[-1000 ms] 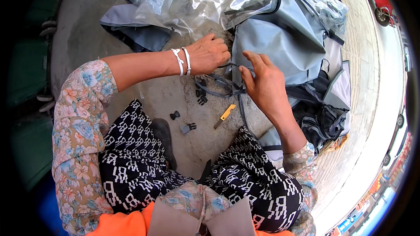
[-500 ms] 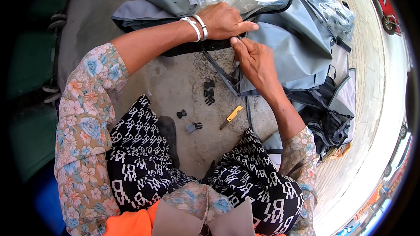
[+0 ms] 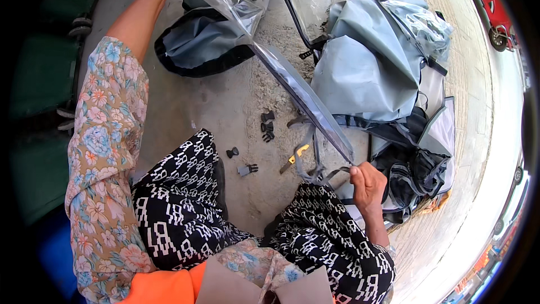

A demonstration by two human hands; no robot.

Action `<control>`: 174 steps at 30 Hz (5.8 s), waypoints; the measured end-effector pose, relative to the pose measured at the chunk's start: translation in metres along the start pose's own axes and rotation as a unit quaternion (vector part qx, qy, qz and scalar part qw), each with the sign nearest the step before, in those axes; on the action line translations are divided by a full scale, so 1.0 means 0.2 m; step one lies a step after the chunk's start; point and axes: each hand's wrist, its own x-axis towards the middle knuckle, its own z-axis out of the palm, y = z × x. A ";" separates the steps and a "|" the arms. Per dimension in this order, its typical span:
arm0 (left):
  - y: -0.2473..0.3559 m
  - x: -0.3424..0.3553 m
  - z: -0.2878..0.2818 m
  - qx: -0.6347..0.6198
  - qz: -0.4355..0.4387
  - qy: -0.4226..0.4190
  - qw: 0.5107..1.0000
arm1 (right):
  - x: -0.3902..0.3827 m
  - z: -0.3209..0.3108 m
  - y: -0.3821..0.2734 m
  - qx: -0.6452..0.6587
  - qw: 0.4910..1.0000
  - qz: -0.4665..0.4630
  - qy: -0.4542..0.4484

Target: The person sits on the ground and uses a yellow utility knife to cut a zipper off a gray fabric bag. They then remove the clear plastic window from the bag and separate the zipper from the fabric, handling the components with their hands.

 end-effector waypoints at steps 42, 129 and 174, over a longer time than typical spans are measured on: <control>0.57 -1.61 0.05 -0.038 0.604 -0.245 0.757 | 0.81 0.26 0.03 -0.100 0.977 0.020 -0.185; -0.03 -0.39 -0.74 0.034 0.394 0.091 0.914 | 0.53 -0.74 0.29 -0.082 0.974 0.200 0.066; -0.68 -0.46 -1.13 0.091 0.449 -0.152 0.876 | 0.66 -1.19 0.99 -0.358 0.885 0.165 0.249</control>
